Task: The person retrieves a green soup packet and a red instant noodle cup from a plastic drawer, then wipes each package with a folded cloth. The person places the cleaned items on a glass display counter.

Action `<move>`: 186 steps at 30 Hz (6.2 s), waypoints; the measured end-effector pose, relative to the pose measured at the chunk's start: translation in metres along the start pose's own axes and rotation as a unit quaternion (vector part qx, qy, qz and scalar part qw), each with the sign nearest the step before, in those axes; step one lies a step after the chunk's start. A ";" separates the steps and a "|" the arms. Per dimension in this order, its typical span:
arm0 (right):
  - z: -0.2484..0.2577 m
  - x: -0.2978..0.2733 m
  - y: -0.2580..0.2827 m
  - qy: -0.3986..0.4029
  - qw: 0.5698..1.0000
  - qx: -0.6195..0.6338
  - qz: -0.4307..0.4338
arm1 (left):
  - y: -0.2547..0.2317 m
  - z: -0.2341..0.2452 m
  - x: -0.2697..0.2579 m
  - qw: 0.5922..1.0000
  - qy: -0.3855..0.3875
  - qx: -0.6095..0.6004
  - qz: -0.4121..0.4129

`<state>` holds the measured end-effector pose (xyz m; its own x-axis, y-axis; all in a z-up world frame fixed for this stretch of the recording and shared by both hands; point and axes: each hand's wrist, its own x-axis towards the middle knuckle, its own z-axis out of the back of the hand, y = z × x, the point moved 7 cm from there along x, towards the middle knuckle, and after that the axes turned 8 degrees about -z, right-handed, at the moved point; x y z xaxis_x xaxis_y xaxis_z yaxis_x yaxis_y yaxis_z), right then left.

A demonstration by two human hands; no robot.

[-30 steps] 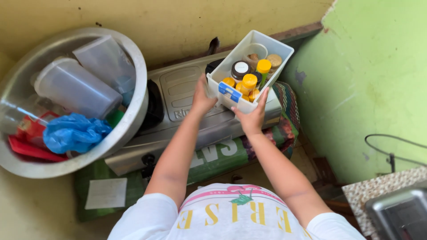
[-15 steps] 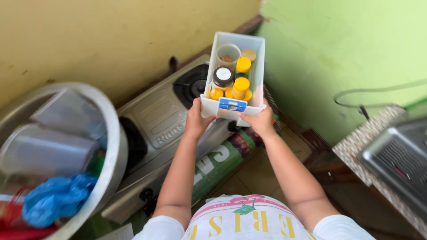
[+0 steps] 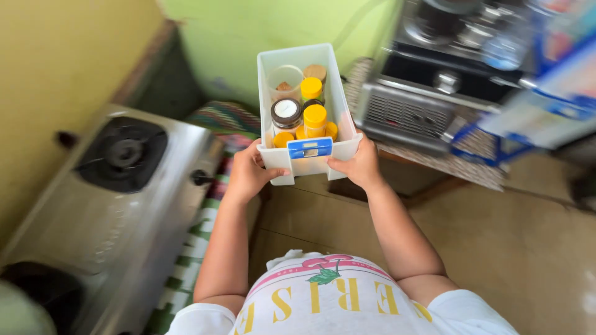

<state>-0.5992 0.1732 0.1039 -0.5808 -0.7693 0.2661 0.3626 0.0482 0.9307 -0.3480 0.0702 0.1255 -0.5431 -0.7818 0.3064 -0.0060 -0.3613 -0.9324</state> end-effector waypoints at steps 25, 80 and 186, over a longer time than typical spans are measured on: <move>0.421 -0.178 -0.120 -0.278 0.949 -0.046 -0.145 | -0.006 -0.481 -0.033 0.935 0.337 -0.096 -0.052; 0.458 -0.141 -0.270 -0.237 0.959 0.065 -0.143 | 0.042 -0.541 -0.017 0.946 0.277 -0.037 -0.164; 0.501 -0.069 -0.172 -0.134 0.977 0.152 -0.063 | -0.016 -0.531 -0.008 0.975 0.036 -0.089 -0.198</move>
<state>-0.9865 0.5367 0.0515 -0.7920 -0.5884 0.1629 0.0658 0.1830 0.9809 -0.7896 0.3526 0.0362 -0.5264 -0.5586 0.6410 -0.3703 -0.5281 -0.7642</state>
